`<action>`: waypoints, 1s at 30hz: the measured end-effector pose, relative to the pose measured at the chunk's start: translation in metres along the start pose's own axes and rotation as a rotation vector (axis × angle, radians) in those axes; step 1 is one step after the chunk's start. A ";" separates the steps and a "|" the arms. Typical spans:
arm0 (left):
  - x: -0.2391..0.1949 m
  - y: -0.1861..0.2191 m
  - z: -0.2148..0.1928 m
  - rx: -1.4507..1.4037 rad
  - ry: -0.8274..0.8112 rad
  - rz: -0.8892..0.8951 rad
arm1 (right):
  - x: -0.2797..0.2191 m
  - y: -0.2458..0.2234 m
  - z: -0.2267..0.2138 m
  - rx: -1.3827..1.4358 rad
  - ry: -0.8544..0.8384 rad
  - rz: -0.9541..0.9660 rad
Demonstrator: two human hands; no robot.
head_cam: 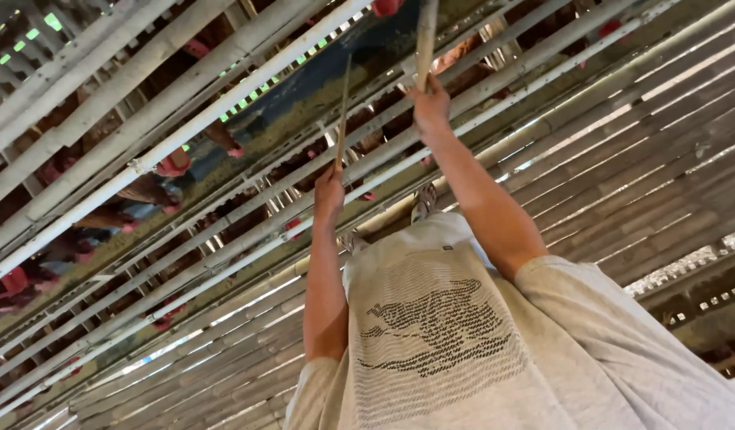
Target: Spreading chicken feed along a feeding trough using wooden sticks in a poultry barn
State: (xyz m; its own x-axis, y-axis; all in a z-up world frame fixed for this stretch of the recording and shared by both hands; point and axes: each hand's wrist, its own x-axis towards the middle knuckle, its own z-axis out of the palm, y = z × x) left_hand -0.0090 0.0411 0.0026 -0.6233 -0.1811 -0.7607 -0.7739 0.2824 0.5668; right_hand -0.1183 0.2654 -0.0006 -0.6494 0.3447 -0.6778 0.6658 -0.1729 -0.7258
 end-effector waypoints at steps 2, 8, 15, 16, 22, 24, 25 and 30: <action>-0.030 0.013 0.004 0.008 0.021 0.065 | -0.033 0.012 -0.002 -0.024 -0.026 -0.061; -0.027 0.014 0.011 0.023 0.019 0.131 | -0.002 0.032 -0.014 -0.004 -0.075 -0.055; -0.007 0.006 0.027 0.011 -0.025 0.159 | 0.009 0.005 -0.024 0.043 0.075 -0.097; -0.013 0.012 0.028 0.011 -0.026 0.163 | -0.005 0.005 -0.022 0.045 0.076 -0.099; -0.005 0.016 0.032 0.058 -0.008 0.134 | 0.018 0.052 -0.021 0.016 -0.092 -0.004; -0.032 0.041 0.033 0.075 -0.004 0.122 | 0.030 0.055 -0.023 0.028 -0.113 -0.007; -0.039 0.049 0.036 0.072 -0.005 0.120 | 0.013 0.043 -0.025 0.025 -0.112 -0.007; -0.011 0.038 0.048 0.150 -0.002 0.176 | -0.074 0.002 -0.012 0.226 -0.112 -0.199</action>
State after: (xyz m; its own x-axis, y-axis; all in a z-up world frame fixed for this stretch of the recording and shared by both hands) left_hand -0.0260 0.0987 0.0170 -0.7471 -0.1148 -0.6548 -0.6277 0.4461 0.6379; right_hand -0.0648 0.2506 0.0498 -0.8034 0.2906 -0.5197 0.4314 -0.3176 -0.8444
